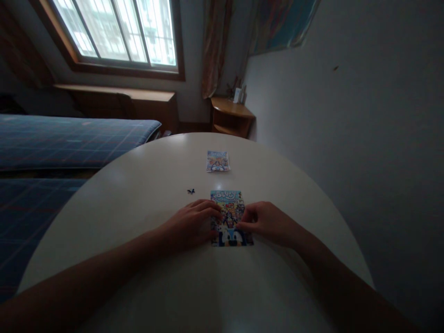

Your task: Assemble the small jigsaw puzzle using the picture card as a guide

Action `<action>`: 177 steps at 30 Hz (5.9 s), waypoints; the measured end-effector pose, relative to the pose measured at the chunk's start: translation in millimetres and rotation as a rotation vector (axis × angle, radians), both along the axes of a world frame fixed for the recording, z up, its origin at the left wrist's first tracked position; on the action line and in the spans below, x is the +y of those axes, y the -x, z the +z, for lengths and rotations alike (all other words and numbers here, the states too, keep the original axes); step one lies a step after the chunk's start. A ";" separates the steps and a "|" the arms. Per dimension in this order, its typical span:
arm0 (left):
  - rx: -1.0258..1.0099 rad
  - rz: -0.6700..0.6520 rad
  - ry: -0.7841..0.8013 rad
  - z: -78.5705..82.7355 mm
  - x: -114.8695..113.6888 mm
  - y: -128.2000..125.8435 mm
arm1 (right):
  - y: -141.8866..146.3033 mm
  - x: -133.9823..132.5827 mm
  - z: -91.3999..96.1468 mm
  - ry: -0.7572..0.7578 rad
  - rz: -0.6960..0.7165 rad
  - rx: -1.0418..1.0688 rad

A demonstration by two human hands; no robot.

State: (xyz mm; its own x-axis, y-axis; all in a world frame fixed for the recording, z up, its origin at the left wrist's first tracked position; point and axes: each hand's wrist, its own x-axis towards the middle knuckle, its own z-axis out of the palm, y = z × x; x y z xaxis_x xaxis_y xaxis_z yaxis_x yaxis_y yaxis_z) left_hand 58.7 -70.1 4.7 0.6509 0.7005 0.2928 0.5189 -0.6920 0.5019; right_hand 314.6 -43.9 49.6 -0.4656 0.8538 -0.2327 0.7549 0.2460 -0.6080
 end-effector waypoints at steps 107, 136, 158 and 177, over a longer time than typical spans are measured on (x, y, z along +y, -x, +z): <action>-0.219 0.105 0.078 4.8 -6.4 -29.0 | 6.0 -9.0 -9.2 -0.347 0.331 -0.081; -0.006 0.117 -0.065 -0.4 -4.4 -21.8 | 5.7 -11.1 -6.4 -0.329 0.323 -0.090; 0.140 -0.296 -0.199 23.1 -1.2 -1.5 | 2.6 -4.2 -18.4 -0.293 0.335 -0.135; 0.134 -0.106 -0.124 2.4 1.9 8.6 | -9.6 14.1 -20.2 -0.333 0.334 -0.078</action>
State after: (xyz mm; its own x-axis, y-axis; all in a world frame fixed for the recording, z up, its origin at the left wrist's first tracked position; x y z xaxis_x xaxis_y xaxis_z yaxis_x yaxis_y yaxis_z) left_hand 50.2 -68.3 7.1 0.7580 0.5901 0.2780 0.4964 -0.7983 0.3411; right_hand 324.2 -29.8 29.4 -0.7195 0.6943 -0.0175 0.6416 0.6548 -0.3994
